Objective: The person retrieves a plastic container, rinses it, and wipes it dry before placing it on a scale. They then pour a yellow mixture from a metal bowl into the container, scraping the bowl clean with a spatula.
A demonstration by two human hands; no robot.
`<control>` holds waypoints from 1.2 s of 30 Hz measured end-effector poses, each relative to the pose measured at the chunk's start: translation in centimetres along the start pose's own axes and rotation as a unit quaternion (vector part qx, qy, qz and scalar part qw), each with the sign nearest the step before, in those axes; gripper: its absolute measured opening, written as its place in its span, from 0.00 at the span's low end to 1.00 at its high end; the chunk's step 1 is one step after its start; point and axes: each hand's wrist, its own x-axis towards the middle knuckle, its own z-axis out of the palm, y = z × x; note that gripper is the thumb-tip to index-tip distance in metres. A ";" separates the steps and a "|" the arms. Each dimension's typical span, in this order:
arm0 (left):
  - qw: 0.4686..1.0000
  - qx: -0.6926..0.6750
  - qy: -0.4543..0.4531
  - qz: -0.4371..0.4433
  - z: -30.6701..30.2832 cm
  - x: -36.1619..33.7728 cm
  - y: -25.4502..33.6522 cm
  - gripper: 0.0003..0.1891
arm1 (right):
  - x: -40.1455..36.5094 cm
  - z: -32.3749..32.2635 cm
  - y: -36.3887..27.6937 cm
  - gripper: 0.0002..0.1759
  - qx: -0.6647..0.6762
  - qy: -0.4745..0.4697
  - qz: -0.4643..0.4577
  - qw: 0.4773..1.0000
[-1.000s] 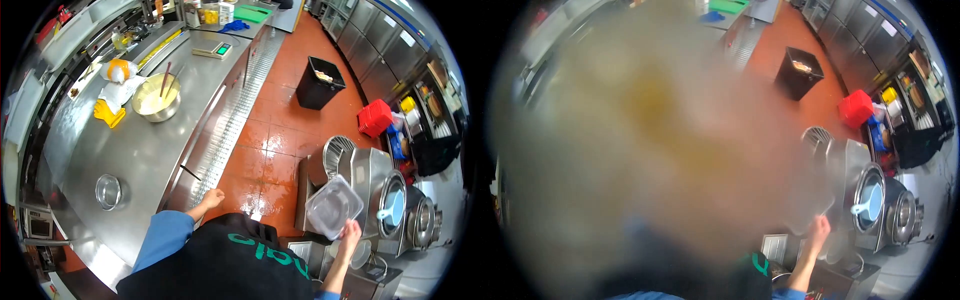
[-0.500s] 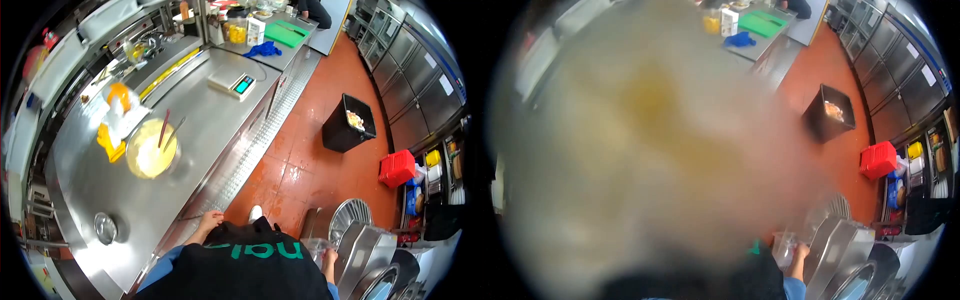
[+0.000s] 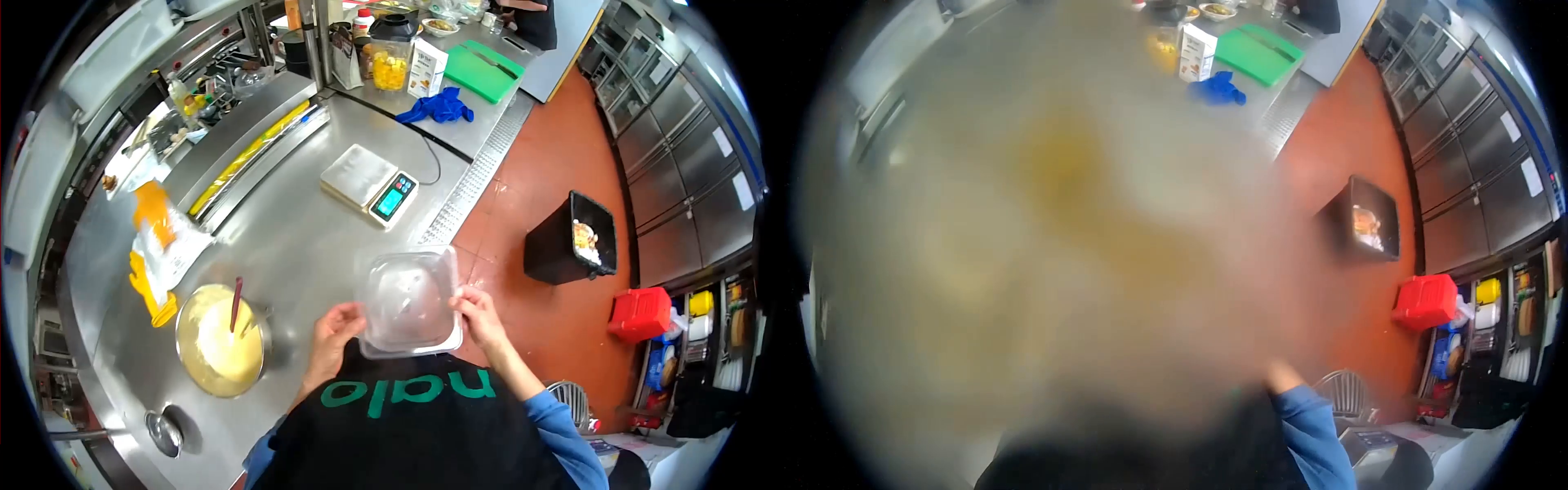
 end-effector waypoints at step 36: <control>0.929 -0.112 0.334 0.117 10.7 44.9 6.5 0.09 | 43.8 -21.5 -8.0 0.28 -0.613 -0.028 -0.249 0.749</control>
